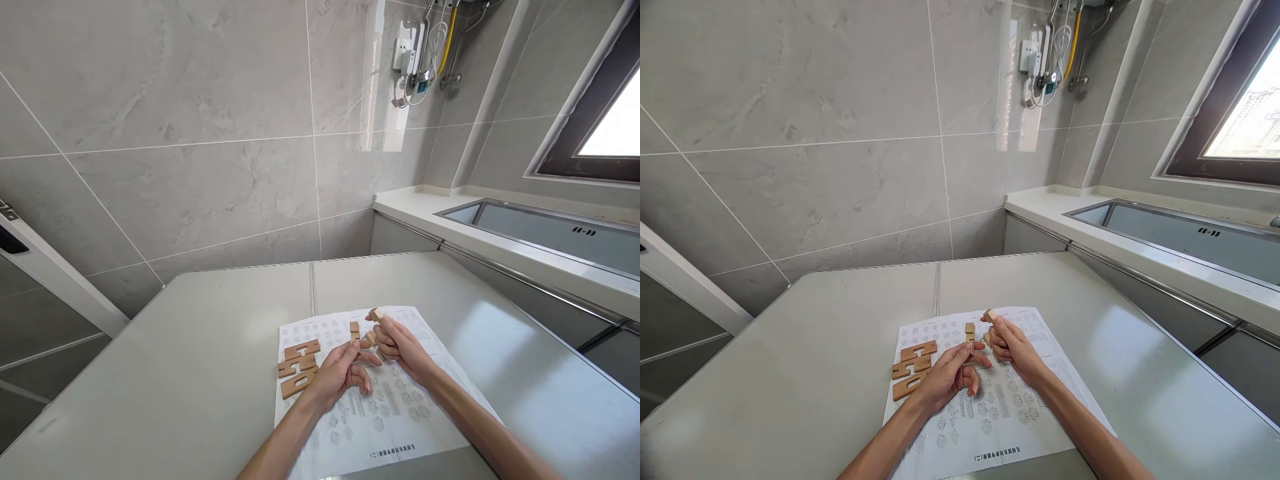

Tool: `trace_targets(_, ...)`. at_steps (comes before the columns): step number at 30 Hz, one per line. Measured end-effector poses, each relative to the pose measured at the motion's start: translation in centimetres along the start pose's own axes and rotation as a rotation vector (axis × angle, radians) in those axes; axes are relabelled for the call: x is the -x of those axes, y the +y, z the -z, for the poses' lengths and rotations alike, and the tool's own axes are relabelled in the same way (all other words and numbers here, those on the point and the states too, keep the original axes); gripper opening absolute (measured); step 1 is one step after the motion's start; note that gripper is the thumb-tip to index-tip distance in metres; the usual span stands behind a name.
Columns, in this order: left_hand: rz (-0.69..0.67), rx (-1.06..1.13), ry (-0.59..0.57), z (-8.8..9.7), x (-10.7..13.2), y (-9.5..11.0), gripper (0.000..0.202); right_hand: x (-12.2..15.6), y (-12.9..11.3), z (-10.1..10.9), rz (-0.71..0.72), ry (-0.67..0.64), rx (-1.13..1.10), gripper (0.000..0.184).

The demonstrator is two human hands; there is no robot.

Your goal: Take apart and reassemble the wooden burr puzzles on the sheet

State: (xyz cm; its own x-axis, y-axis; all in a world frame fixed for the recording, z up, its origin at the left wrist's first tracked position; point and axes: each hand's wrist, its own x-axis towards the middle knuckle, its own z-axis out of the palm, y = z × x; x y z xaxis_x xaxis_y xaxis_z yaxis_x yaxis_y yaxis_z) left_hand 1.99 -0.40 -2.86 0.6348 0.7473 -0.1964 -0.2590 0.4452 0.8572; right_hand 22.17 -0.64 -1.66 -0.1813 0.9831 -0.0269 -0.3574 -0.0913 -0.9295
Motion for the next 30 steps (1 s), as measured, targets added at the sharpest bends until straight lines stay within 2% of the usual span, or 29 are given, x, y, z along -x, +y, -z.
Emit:
trace_targets(3,-0.018,-0.004,0.014,-0.2,0.0,0.0,0.058,0.0,-0.2,-0.1,-0.045,-0.014,-0.027,0.044)
trace_targets(9,-0.076,-0.020,0.044,-0.5,0.1,0.1,0.088,0.3,-0.4,-0.2,0.005,-0.092,0.103,0.051)
trace_targets(12,-0.096,-0.065,0.048,-0.6,0.2,0.0,0.090,0.4,-0.2,-0.4,0.029,-0.151,0.205,0.046)
trace_targets(17,-0.150,-0.217,0.053,-0.9,0.2,-0.8,0.093,0.4,0.3,-0.5,0.073,-0.159,0.299,0.045)
trace_targets(26,-0.185,-0.325,0.031,-1.1,0.2,-1.4,0.080,0.5,0.2,-0.6,0.094,-0.200,0.345,0.044)
trace_targets(30,-0.218,-0.367,0.020,-1.2,0.0,-1.2,0.059,0.6,-0.1,-0.4,0.090,-0.199,0.356,0.045)
